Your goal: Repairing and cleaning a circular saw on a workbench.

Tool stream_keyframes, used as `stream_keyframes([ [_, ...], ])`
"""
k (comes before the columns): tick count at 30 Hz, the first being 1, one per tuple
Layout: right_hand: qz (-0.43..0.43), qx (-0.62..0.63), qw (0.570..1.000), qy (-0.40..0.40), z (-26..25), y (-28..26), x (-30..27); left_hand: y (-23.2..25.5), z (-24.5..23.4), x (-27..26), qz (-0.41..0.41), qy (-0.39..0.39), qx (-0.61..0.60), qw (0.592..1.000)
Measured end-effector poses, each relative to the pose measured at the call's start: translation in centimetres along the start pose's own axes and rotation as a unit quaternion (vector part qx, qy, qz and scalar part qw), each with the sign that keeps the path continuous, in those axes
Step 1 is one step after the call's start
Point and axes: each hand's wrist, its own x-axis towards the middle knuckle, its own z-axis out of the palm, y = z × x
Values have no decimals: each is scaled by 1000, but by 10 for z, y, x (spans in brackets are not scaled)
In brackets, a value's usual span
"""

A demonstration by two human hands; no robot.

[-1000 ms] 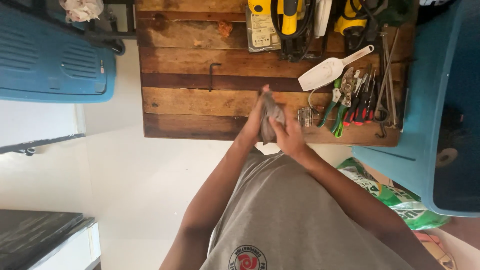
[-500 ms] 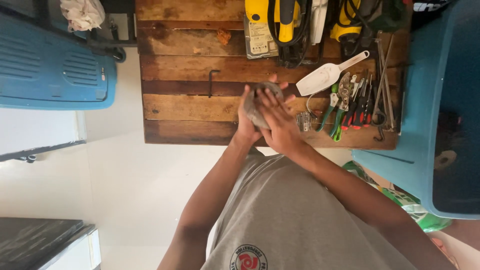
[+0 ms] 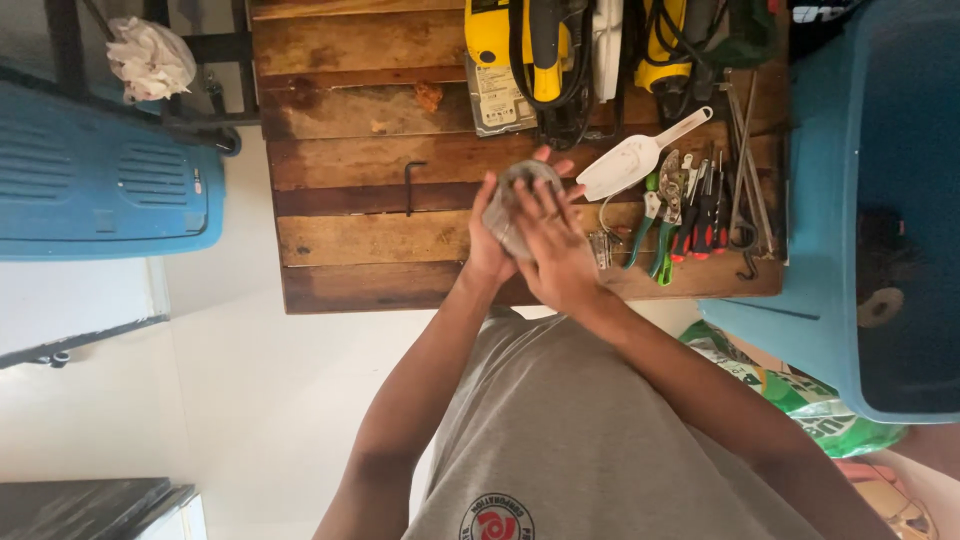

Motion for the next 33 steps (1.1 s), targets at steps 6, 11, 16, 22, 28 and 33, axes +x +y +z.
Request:
stream_keyframes([
  [6, 23, -163, 981, -100, -25, 10, -6, 12, -2, -5, 38, 33, -15, 999],
  [11, 76, -155, 985, 8, -10, 20, 4, -16, -27, -7, 15, 51, -42, 998],
  [16, 64, 25, 997, 33, 13, 6, 3, 4, -15, -8, -3, 83, 21, 996],
  [22, -61, -116, 987, -98, -5, 0, -3, 41, -36, -14, 82, 114, 80, 987],
  [28, 196, 12, 963, -186, 55, 55, -36, 49, -56, -27, 82, 71, 28, 994],
  [33, 218, 137, 946, -200, 37, 51, -19, 12, -97, -26, 73, 149, 149, 975],
])
